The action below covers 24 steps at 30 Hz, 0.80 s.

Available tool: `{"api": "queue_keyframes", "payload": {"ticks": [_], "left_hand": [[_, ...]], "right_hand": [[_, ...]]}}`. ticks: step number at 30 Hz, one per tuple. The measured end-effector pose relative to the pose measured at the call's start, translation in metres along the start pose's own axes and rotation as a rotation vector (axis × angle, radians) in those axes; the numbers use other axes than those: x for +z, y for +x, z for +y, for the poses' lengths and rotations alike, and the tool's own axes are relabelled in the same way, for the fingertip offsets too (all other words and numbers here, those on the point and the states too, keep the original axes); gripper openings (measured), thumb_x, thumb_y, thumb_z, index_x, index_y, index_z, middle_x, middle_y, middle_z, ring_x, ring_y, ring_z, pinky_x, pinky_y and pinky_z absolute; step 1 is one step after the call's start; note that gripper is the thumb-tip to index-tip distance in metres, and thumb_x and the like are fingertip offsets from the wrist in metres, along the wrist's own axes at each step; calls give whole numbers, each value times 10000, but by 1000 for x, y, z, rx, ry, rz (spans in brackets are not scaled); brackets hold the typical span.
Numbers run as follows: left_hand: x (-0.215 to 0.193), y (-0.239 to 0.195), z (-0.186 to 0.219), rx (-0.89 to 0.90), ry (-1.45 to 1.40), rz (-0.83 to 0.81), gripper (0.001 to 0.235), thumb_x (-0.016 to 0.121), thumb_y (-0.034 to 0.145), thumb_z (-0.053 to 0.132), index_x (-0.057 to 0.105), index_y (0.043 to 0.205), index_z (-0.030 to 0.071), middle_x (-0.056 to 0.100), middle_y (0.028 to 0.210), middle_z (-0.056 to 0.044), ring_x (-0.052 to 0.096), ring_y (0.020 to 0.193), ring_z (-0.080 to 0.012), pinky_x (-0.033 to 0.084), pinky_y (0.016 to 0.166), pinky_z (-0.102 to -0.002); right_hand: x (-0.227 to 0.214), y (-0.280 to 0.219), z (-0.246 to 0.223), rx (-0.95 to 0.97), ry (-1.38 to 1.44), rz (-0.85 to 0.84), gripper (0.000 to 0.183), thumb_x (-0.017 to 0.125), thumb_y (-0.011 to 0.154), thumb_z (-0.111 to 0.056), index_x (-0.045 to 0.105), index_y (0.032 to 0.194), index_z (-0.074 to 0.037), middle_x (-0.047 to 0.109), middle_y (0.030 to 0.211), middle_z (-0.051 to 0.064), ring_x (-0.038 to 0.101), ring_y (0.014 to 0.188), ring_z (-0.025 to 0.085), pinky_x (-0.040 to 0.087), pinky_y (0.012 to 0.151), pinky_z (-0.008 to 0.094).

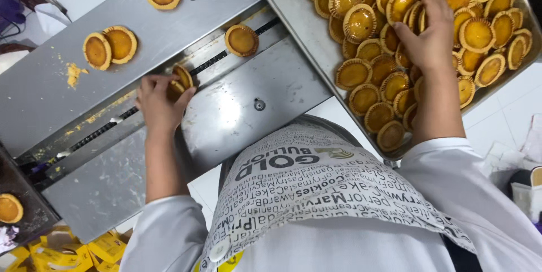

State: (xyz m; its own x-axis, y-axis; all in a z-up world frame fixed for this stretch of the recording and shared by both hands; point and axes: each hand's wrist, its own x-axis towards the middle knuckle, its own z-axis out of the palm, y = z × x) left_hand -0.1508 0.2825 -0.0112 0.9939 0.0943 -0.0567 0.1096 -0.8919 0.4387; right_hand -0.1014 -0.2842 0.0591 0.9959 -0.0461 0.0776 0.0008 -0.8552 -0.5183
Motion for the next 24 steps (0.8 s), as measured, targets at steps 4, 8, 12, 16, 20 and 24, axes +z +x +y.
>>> {"api": "queue_keyframes", "payload": {"ticks": [4,8,12,16,20,24], "left_hand": [[42,27,37,-4,68,124,479,890,823,492,720,1063,114,604,1108,-122,503,1096,-378,402,868,-550],[40,35,66,151,-231,207,418,895,849,360,605,985,92,565,1029,-111,532,970,-331,420,833,-432],[7,21,75,88,-165,219,446,734,971,499,627,1076,79,650,1176,-155,566,1102,-331,425,919,-479],[13,25,97,27,176,356,765,420,994,775,626,1301,106,495,1274,-172,453,1166,-386,300,901,-534],[62,65,206,485,-134,358,210,693,932,286,776,1028,119,712,933,-74,625,880,-259,436,770,-402],[117,86,297,611,-56,-58,441,514,1026,531,685,1197,161,636,1112,-50,578,1053,-283,377,879,-495]], "right_hand": [[-2,7,-9,16,-20,-62,677,812,1020,-147,429,1568,-41,456,1519,281,374,1366,457,301,1097,622],[1,11,0,-23,-48,-124,678,779,1014,-131,424,1589,-79,449,1470,268,385,1311,458,361,1019,604],[-10,12,-11,15,60,-25,626,794,1004,-36,463,1535,-26,486,1429,254,443,1304,437,366,1035,586],[-8,11,2,189,505,188,648,693,1021,70,423,1528,-229,372,1540,287,458,1368,470,594,1022,562],[-2,11,27,263,1715,209,734,753,920,-226,446,1587,-218,658,1491,187,678,1319,312,606,1021,429],[0,2,-16,275,1919,-38,625,673,885,-199,492,1482,-150,601,1407,105,630,1256,273,588,787,376]]}}
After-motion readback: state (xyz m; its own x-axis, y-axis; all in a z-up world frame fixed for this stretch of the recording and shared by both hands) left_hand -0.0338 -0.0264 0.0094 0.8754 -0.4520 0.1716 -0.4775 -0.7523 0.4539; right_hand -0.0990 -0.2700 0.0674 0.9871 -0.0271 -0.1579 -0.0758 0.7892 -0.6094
